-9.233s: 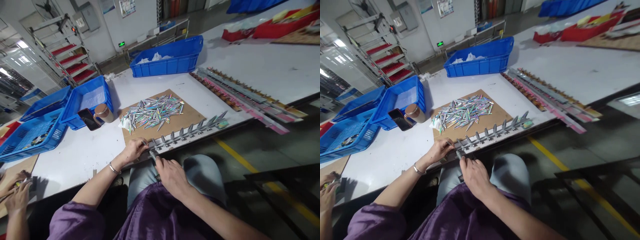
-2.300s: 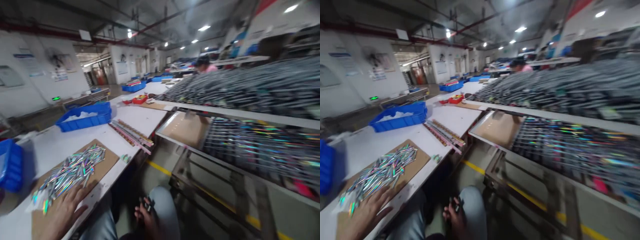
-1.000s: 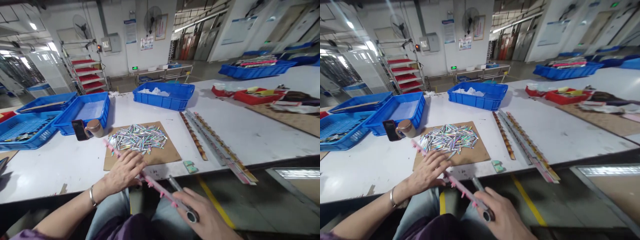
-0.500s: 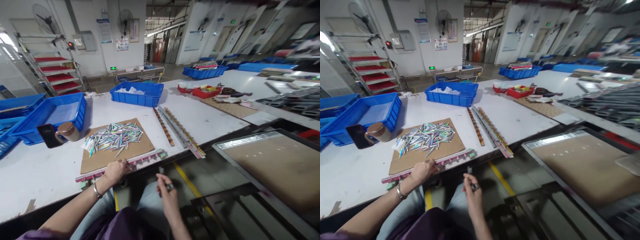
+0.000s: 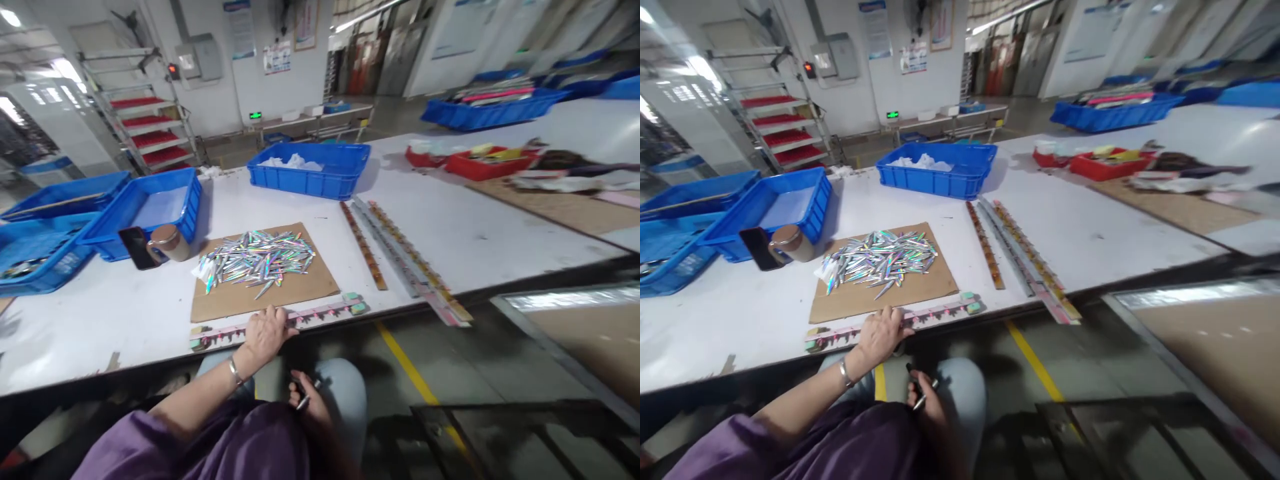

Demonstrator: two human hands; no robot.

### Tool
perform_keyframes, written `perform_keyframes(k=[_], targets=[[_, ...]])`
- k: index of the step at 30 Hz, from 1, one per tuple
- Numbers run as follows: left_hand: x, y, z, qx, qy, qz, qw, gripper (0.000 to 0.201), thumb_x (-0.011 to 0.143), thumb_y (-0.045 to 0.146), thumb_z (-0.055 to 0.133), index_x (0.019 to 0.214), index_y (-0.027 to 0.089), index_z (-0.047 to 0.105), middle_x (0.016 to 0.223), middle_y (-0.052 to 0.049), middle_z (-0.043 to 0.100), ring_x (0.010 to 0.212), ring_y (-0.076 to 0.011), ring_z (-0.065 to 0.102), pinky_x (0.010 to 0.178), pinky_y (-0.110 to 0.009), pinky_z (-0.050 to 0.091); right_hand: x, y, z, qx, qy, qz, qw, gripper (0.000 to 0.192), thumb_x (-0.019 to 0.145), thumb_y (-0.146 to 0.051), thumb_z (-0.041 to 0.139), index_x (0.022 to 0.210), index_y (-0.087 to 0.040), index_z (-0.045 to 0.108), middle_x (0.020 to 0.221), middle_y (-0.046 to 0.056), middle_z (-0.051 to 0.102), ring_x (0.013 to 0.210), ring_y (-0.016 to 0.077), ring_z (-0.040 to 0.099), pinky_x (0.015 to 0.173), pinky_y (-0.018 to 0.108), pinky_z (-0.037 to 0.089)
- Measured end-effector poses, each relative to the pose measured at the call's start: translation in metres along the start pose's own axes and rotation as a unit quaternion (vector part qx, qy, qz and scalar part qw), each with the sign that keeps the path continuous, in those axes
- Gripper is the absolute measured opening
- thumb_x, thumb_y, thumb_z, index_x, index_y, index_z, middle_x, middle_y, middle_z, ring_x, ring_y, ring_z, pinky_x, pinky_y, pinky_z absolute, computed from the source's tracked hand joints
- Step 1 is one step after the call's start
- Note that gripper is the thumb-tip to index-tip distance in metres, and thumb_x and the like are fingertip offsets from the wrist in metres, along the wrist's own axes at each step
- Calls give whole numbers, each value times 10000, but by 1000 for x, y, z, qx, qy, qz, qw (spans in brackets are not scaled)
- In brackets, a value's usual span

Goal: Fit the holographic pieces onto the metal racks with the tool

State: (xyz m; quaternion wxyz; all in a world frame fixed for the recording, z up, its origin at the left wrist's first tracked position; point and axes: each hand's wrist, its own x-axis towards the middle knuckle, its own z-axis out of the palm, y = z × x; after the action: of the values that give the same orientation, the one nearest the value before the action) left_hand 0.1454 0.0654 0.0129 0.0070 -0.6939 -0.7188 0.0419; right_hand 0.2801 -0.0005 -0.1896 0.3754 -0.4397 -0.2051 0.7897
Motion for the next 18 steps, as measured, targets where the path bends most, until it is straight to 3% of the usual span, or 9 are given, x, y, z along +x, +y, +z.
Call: perform_keyframes(k=[5, 8, 10, 12, 14, 18], targets=[[-3, 1, 6, -45, 7, 17, 999, 600, 914, 689, 502, 1151, 148, 604, 1041, -145, 631, 943, -312, 666, 775, -409, 548, 6, 5, -6, -27, -23, 20, 999, 597, 569, -723, 761, 851, -211, 636, 589, -37, 515, 456, 109, 451, 449, 248, 413], [4, -16, -4, -119, 1, 58, 991, 555, 910, 631, 580, 1215, 168, 618, 1111, -146, 643, 985, -288, 663, 858, -397, 545, 3, 2, -6, -53, -34, 1, 998, 584, 622, -772, 717, 840, -233, 657, 594, -19, 534, 465, 142, 494, 454, 286, 442], [19, -34, -14, -167, 0, 50, 985, 378, 966, 480, 571, 1194, 188, 648, 1121, -125, 663, 983, -248, 670, 902, -362, 532, 0, -1, -5, -66, -34, -15, 997, 581, 650, -805, 687, 829, -252, 672, 597, -6, 545, 468, 164, 520, 449, 310, 454], [41, -51, -24, -171, -12, 2, 985, 255, 985, 350, 546, 1111, 177, 683, 1106, -123, 685, 988, -236, 679, 916, -343, 522, -1, -3, -2, -68, -25, -26, 997, 572, 658, -815, 678, 824, -268, 683, 606, 3, 560, 474, 178, 541, 447, 323, 462], [65, -62, -30, -140, -30, -41, 989, 239, 960, 325, 579, 1076, 150, 694, 1122, -152, 698, 1023, -264, 684, 911, -355, 524, -1, -3, 1, -58, -10, -26, 998, 569, 620, -802, 712, 824, -271, 691, 609, 5, 572, 479, 182, 553, 452, 322, 467], [92, -63, -32, -98, -52, -61, 992, 243, 928, 275, 600, 1045, 93, 710, 1035, -207, 724, 996, -312, 708, 861, -381, 548, 3, -1, 4, -33, 14, -18, 999, 608, 533, -777, 769, 835, -254, 706, 575, -1, 569, 458, 176, 544, 453, 316, 466]])
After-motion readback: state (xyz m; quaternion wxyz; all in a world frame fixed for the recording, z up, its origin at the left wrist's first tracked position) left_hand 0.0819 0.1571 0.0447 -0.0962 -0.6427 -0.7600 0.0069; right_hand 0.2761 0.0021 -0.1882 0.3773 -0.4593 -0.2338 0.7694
